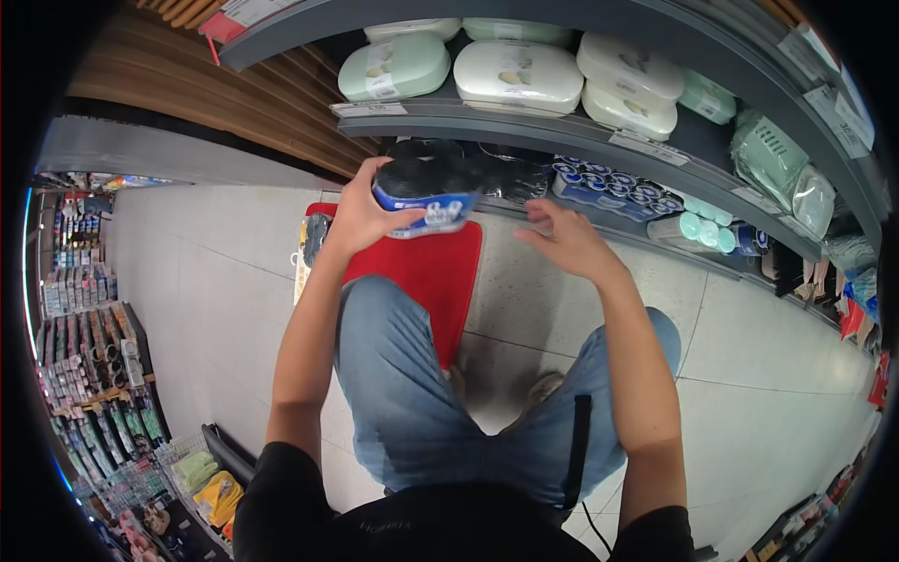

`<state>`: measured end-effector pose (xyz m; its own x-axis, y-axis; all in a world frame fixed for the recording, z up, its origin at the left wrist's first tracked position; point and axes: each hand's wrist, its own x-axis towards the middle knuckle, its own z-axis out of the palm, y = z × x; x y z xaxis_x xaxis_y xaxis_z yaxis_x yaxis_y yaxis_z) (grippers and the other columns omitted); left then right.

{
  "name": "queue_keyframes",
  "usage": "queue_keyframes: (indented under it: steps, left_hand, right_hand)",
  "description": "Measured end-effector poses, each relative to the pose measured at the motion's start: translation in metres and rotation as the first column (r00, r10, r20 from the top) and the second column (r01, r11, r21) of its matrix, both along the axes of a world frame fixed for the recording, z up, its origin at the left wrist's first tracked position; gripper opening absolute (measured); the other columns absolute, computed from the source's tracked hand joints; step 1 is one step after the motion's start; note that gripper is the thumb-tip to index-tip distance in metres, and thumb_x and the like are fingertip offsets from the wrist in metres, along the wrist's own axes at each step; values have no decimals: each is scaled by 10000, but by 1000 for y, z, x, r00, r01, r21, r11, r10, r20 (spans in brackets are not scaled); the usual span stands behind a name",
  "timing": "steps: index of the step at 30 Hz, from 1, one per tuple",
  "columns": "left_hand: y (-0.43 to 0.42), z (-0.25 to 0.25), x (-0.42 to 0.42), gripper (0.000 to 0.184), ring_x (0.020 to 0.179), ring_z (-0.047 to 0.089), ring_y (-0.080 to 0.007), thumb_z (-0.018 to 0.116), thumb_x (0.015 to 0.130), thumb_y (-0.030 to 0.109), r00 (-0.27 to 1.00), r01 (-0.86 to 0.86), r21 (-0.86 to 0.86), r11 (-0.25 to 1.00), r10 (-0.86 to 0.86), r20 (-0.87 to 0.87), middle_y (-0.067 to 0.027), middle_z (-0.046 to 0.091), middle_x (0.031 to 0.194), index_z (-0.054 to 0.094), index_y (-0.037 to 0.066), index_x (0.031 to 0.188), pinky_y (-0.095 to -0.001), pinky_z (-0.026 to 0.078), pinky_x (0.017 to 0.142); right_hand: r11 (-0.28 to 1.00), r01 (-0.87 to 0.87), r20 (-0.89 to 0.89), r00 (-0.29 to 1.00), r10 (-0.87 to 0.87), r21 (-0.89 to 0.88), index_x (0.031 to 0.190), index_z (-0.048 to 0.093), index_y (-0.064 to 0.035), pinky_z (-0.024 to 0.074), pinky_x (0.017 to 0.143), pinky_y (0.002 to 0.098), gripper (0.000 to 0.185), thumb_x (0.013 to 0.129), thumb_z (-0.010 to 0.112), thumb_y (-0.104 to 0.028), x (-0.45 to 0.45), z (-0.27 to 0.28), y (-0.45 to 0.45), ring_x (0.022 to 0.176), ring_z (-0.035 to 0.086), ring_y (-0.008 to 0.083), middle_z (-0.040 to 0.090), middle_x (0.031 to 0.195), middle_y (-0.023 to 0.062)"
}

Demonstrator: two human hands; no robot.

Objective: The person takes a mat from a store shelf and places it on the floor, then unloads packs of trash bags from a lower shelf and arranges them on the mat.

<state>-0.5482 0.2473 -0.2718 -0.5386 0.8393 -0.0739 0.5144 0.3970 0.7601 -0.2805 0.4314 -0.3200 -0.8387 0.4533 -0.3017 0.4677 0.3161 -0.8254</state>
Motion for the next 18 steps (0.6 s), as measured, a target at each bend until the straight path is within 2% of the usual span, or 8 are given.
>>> queue_keyframes:
  steps: [3, 4, 6, 7, 11, 14, 18]
  left_hand:
    - [5, 29, 38, 679, 970, 639, -173, 852, 716, 140, 896, -99, 76, 992, 56, 441, -115, 660, 1088, 533, -33, 1290, -307, 524, 871]
    - [8, 27, 43, 644, 970, 639, -161, 820, 787, 229, 833, -91, 37, 995, 56, 551, -114, 655, 1109, 530, -46, 1293, -290, 517, 870]
    - [18, 19, 65, 685, 945, 652, -142, 780, 846, 395, 642, -277, 63, 959, 136, 754, -127, 664, 1085, 527, -64, 1287, -281, 524, 839]
    - [19, 13, 70, 664, 957, 644, -121, 674, 917, 482, 620, -291, 56, 955, 144, 772, -103, 666, 1080, 539, -54, 1283, -262, 505, 868]
    - [19, -1, 85, 588, 1021, 617, -100, 556, 989, 489, 541, -324, 57, 944, 135, 830, -70, 667, 1079, 566, -31, 1263, -249, 477, 911]
    - [18, -11, 89, 544, 1009, 618, -99, 552, 997, 468, 584, -308, 137, 941, 74, 808, -62, 667, 1081, 585, -13, 1248, -244, 476, 908]
    - [20, -7, 83, 507, 1000, 624, -104, 578, 996, 419, 589, -257, 212, 943, -21, 808, -55, 673, 1089, 581, -6, 1272, -246, 475, 911]
  right_hand:
    - [967, 7, -222, 973, -66, -254, 1422, 449, -11, 505, 949, 380, 741, 885, 714, -448, -4, 8, -6, 1165, 614, 278, 639, 1233, 190]
    - [922, 15, -197, 975, -98, -387, 1434, 435, -14, 500, 957, 369, 748, 888, 715, -443, -4, 14, -5, 1168, 607, 260, 630, 1239, 172]
    - [778, 47, -125, 979, -160, -626, 1458, 406, -20, 489, 973, 345, 765, 893, 717, -432, -1, 32, -1, 1174, 593, 224, 613, 1250, 137]
    - [676, 139, -119, 940, -320, -724, 1433, 438, -15, 487, 945, 317, 729, 899, 711, -431, -1, 44, -8, 1122, 595, 183, 615, 1218, 105]
    - [692, 195, -152, 901, -406, -695, 1396, 477, -15, 482, 919, 294, 670, 915, 682, -434, 4, 34, -3, 1064, 610, 165, 634, 1174, 116]
    - [794, 153, -239, 905, -351, -589, 1374, 493, -15, 473, 917, 288, 630, 912, 682, -400, 6, 27, 0, 1054, 608, 161, 631, 1171, 117]
    - [810, 65, -345, 883, -319, -583, 1366, 501, -23, 458, 934, 293, 599, 900, 684, -352, 5, 26, 0, 1069, 597, 169, 625, 1180, 110]
